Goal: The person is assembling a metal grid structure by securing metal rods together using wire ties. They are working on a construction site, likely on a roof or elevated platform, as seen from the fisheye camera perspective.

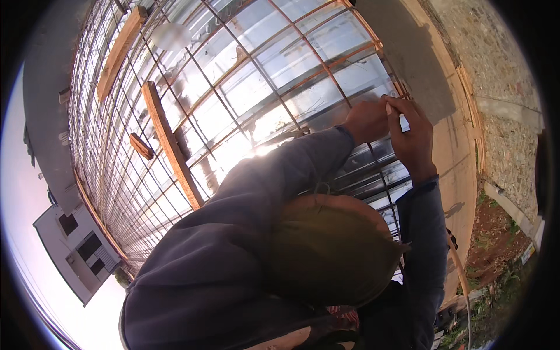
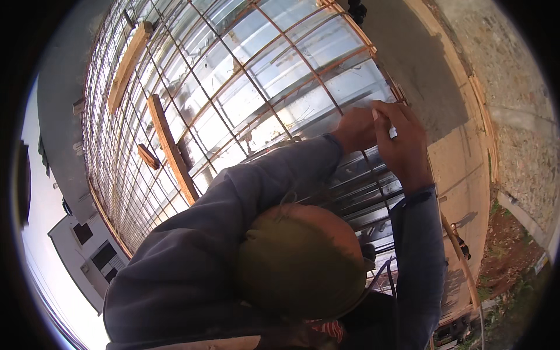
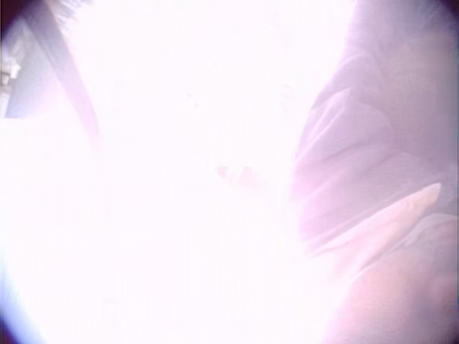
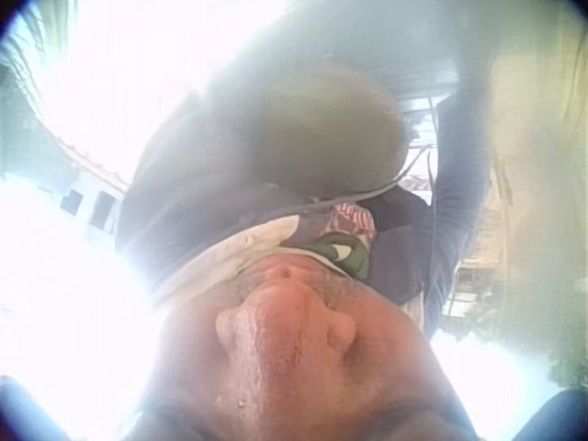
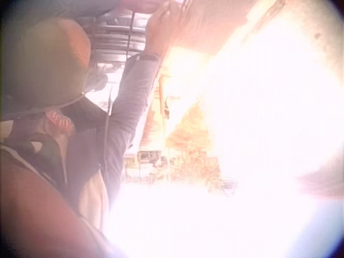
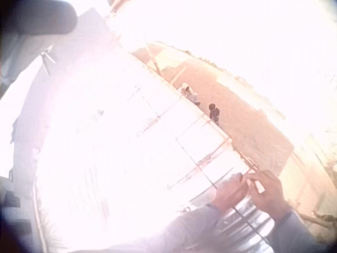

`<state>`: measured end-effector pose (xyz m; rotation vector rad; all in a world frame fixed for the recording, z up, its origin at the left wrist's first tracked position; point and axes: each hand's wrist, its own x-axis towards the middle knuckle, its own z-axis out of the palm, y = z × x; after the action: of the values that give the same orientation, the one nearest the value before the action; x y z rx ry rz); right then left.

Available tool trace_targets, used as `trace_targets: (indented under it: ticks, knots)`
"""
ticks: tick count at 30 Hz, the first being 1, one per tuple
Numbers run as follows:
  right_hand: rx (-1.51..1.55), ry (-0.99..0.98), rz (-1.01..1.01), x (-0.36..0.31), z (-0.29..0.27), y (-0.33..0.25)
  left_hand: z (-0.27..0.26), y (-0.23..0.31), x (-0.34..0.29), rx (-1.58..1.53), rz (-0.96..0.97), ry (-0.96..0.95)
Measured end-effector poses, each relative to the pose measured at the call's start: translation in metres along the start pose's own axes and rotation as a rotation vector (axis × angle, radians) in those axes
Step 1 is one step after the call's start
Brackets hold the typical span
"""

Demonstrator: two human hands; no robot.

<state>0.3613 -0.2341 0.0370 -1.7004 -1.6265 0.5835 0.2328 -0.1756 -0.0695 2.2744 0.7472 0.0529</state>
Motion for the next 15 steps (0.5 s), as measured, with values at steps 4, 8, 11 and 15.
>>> trace_targets:
  ticks: [4,8,11,15]
  knots:
    - [0.081,-0.468,-0.045,0.072,0.053,-0.119,0.003,-0.009,-0.020,0.019,-0.108,0.115]
    - [-0.142,-0.736,-0.272,0.083,0.130,-0.142,0.013,0.010,-0.008,0.042,-0.156,0.142]
    - [-0.414,-0.863,-0.261,0.074,0.184,-0.153,0.016,-0.008,-0.015,0.011,0.007,0.391]
    - [-0.611,-0.856,-0.320,0.069,0.219,-0.128,0.010,0.001,-0.016,-0.075,-0.010,0.405]
